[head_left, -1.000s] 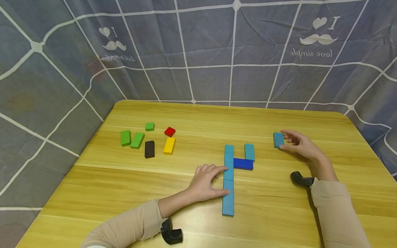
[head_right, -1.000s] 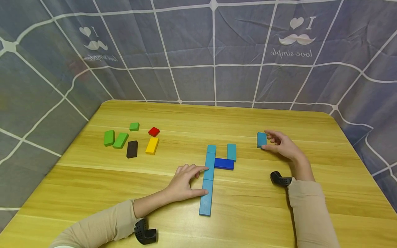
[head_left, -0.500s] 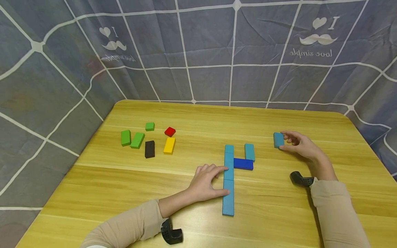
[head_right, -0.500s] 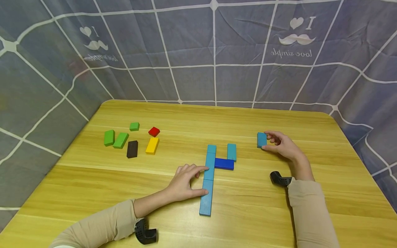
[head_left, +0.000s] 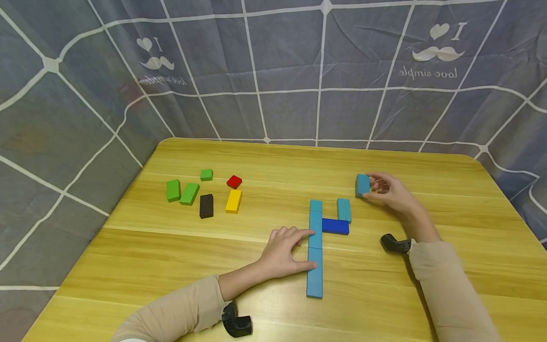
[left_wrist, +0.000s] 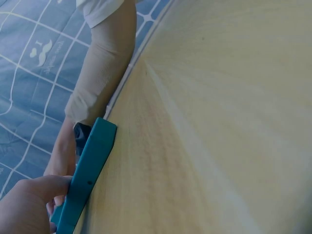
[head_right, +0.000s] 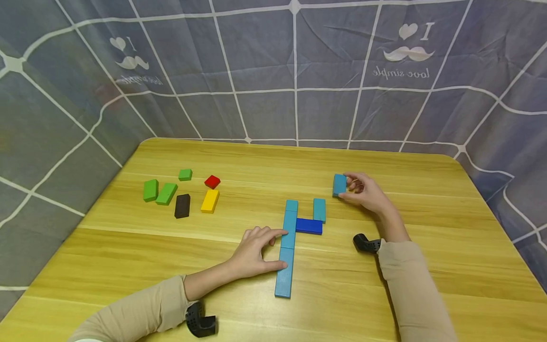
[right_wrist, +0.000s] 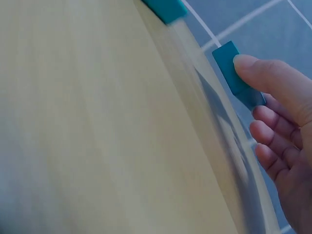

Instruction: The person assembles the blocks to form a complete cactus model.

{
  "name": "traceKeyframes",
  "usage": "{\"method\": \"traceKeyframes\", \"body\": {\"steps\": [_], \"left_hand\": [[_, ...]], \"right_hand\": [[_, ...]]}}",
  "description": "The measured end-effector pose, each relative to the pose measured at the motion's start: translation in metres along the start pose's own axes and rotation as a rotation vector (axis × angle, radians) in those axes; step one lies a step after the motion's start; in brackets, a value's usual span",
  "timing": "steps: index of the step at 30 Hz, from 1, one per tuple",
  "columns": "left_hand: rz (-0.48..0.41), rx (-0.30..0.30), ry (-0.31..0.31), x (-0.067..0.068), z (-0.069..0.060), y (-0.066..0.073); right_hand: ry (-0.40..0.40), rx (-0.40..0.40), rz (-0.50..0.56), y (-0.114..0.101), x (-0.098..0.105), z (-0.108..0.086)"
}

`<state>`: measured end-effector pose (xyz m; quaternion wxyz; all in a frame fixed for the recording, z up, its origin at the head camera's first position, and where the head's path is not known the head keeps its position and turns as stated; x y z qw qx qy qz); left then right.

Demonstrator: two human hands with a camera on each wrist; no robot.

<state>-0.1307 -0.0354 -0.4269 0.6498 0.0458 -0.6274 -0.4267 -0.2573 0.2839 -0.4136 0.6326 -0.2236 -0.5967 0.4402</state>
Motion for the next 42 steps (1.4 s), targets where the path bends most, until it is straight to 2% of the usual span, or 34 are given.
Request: {"method": "traceKeyframes", "body": {"steps": [7,12,20,25,35,42], "left_hand": [[-0.002,-0.005,0.004,0.001,0.000,0.000],[0.001,-0.003,0.000,0.001,0.000,0.000],[0.000,-0.003,0.002,0.003,0.001,0.003],[-0.002,0.001,0.003,0.003,0.001,0.003],[-0.007,0.001,0.005,0.002,0.002,0.004],[-0.007,0.004,0.005,0.003,0.003,0.004]], "right_hand": [[-0.031,0.037,0.032,-0.006,-0.020,0.012],[-0.065,0.020,0.032,-0.008,-0.028,0.018],[-0.089,0.023,-0.024,-0.007,-0.032,0.024],[-0.109,0.021,-0.021,-0.009,-0.033,0.025],[-0.137,-0.049,0.015,-0.010,-0.032,0.025],[-0.138,-0.046,0.015,-0.046,-0.029,0.016]]}}
Point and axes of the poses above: each hand's wrist, its own z-axis towards the middle knuckle, its own x-axis out of the back of the hand, y = z × x, the point moved 1 cm from there along z, towards the middle knuckle, and after that the axes turned 6 degrees about y, right-handed, at the moved point
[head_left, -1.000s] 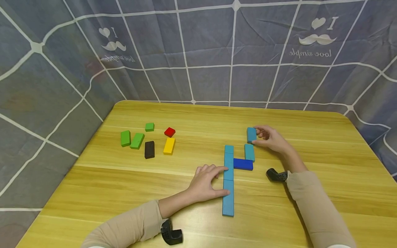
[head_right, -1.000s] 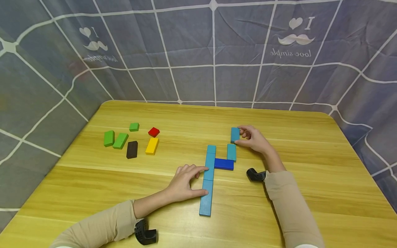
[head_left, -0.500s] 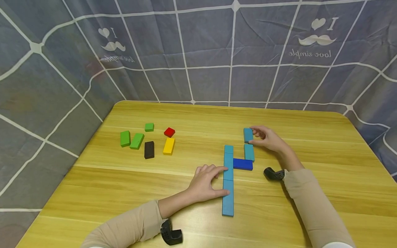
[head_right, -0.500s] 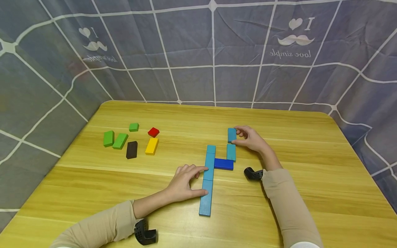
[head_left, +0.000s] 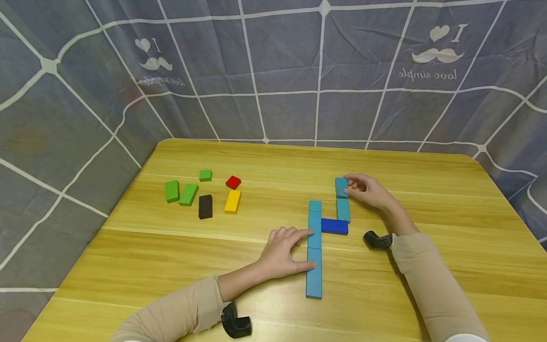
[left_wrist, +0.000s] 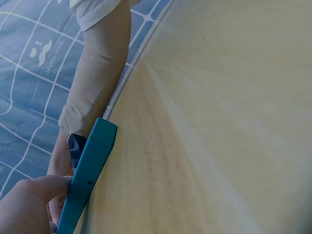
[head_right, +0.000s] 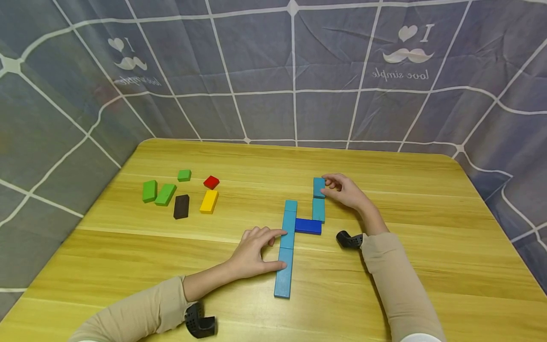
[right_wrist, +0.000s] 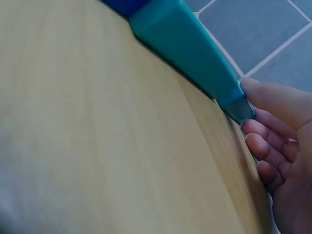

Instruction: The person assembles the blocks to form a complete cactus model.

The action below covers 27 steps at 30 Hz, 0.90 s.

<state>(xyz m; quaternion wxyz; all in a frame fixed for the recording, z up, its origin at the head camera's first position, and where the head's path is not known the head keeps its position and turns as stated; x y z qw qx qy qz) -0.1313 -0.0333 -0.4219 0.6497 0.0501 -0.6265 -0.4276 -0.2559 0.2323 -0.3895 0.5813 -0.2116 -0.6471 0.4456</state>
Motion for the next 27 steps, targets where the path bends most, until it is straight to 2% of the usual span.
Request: {"method": "traceKeyframes", "body": {"steps": [6,16,20,27], "left_hand": [[0.002,0.002,0.002,0.000,0.000,0.000],[0.000,0.005,0.004,0.000,0.001,0.001],[0.008,0.003,0.004,0.000,0.001,0.000],[0.011,0.004,0.002,0.000,0.001,0.001]], "right_hand": [[-0.010,-0.017,0.007,0.000,0.000,0.000],[-0.001,-0.015,0.023,0.034,-0.001,0.009],[0.010,0.001,0.021,0.035,-0.001,0.009],[-0.001,-0.018,0.028,0.034,0.000,0.009]]}}
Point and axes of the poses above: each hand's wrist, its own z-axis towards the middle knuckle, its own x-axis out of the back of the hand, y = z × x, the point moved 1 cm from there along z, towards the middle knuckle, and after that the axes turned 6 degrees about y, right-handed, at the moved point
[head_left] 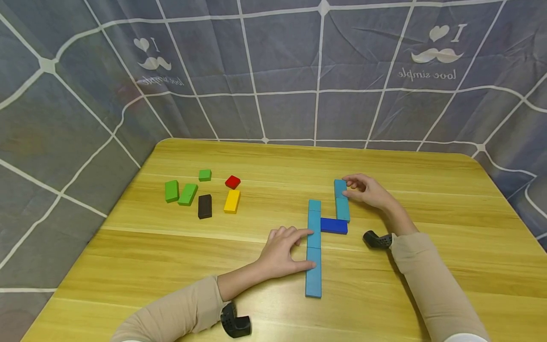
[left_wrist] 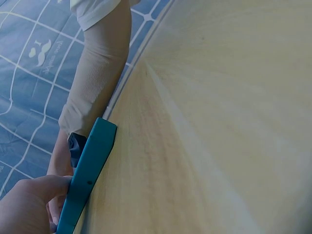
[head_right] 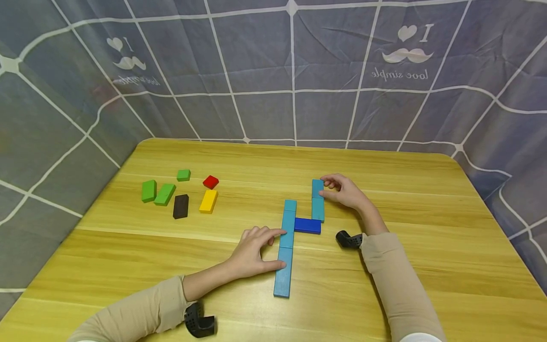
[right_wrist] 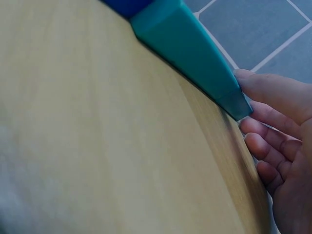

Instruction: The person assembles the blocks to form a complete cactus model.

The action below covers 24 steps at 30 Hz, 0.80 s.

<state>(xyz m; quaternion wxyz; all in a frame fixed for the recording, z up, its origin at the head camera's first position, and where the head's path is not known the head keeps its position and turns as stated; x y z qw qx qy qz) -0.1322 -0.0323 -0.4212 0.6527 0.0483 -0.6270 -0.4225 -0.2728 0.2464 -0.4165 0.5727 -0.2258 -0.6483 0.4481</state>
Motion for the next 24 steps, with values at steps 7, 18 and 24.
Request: {"method": "traceKeyframes", "body": {"steps": [7,18,24], "left_hand": [[-0.009,0.002,0.002,0.000,0.000,-0.001],[-0.009,0.002,-0.002,-0.001,0.000,0.000],[-0.006,0.004,-0.001,-0.001,0.000,0.000]], "right_hand": [[0.005,0.016,0.014,-0.001,0.000,0.001],[0.055,0.030,0.080,-0.011,-0.010,-0.018],[0.052,0.003,0.083,-0.021,-0.017,-0.033]]}}
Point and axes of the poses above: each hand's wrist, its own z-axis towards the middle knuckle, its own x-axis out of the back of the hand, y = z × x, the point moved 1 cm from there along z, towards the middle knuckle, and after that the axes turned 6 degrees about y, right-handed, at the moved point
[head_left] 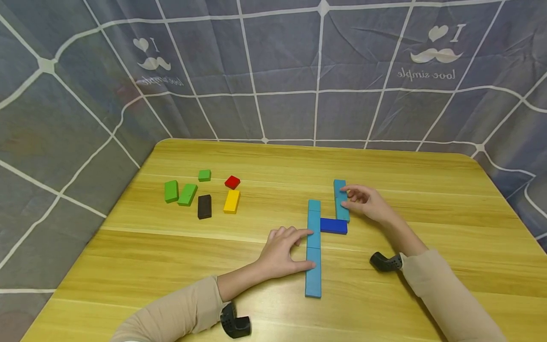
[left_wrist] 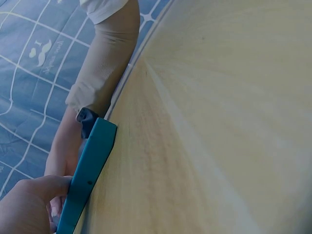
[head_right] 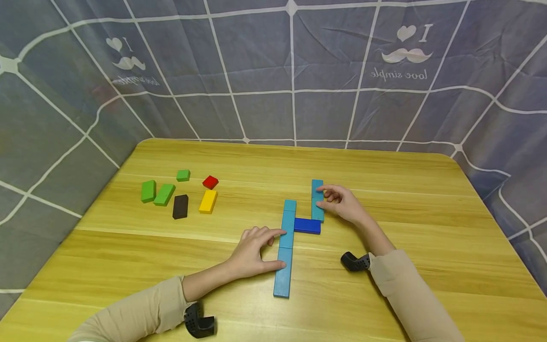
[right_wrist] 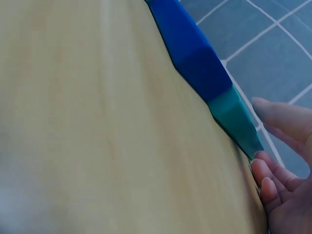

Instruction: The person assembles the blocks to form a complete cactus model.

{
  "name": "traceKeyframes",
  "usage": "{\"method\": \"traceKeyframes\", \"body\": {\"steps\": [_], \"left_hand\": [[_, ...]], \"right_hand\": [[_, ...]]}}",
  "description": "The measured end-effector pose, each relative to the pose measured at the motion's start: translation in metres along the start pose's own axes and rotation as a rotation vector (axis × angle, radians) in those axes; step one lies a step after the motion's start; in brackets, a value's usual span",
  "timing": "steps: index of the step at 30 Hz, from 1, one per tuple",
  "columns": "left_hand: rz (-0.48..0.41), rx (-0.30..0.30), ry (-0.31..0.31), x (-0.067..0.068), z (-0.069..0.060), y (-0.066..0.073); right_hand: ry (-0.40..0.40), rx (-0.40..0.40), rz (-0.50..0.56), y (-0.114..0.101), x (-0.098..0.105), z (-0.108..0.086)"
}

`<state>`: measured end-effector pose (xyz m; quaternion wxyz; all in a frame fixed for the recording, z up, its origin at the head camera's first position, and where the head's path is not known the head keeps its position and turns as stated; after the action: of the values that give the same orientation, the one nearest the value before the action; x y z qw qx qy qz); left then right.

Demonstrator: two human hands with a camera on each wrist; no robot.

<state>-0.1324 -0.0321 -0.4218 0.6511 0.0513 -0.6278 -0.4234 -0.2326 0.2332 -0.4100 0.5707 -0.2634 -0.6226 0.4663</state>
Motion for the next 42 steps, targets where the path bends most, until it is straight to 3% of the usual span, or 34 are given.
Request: {"method": "traceKeyframes", "body": {"steps": [10,14,19,25,28,31,37,42], "left_hand": [[0.000,-0.001,0.000,0.000,0.000,-0.001],[-0.002,-0.003,0.002,-0.001,0.000,-0.001],[-0.019,-0.004,0.006,-0.001,0.000,-0.002],[-0.241,-0.009,0.043,0.006,0.002,-0.008],[-0.334,-0.014,0.088,0.016,0.005,-0.016],[-0.339,0.000,0.151,0.031,0.008,-0.026],[-0.238,0.053,0.283,0.067,0.011,-0.057],[-0.120,0.054,0.340,0.096,0.010,-0.087]], "right_hand": [[0.009,-0.008,-0.083,-0.029,-0.005,-0.013],[0.013,0.001,-0.082,-0.024,-0.004,-0.012],[0.019,-0.003,-0.086,-0.001,-0.004,-0.006],[0.015,-0.004,-0.085,0.010,-0.004,-0.003],[0.019,-0.002,-0.083,0.010,-0.005,-0.003],[0.021,-0.004,-0.088,0.010,-0.005,-0.002],[0.021,-0.005,-0.090,0.011,-0.005,-0.002],[0.021,-0.002,-0.085,0.013,-0.004,-0.002]]}}
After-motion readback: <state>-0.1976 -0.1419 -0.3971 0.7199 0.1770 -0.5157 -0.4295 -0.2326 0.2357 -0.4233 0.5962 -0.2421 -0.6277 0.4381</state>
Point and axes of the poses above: each hand's wrist, its own z-axis towards the middle knuckle, its own x-axis out of the back of the hand, y = z × x, the point moved 1 cm from there along z, towards the middle knuckle, and after that the axes turned 6 degrees about y, right-handed, at the moved point
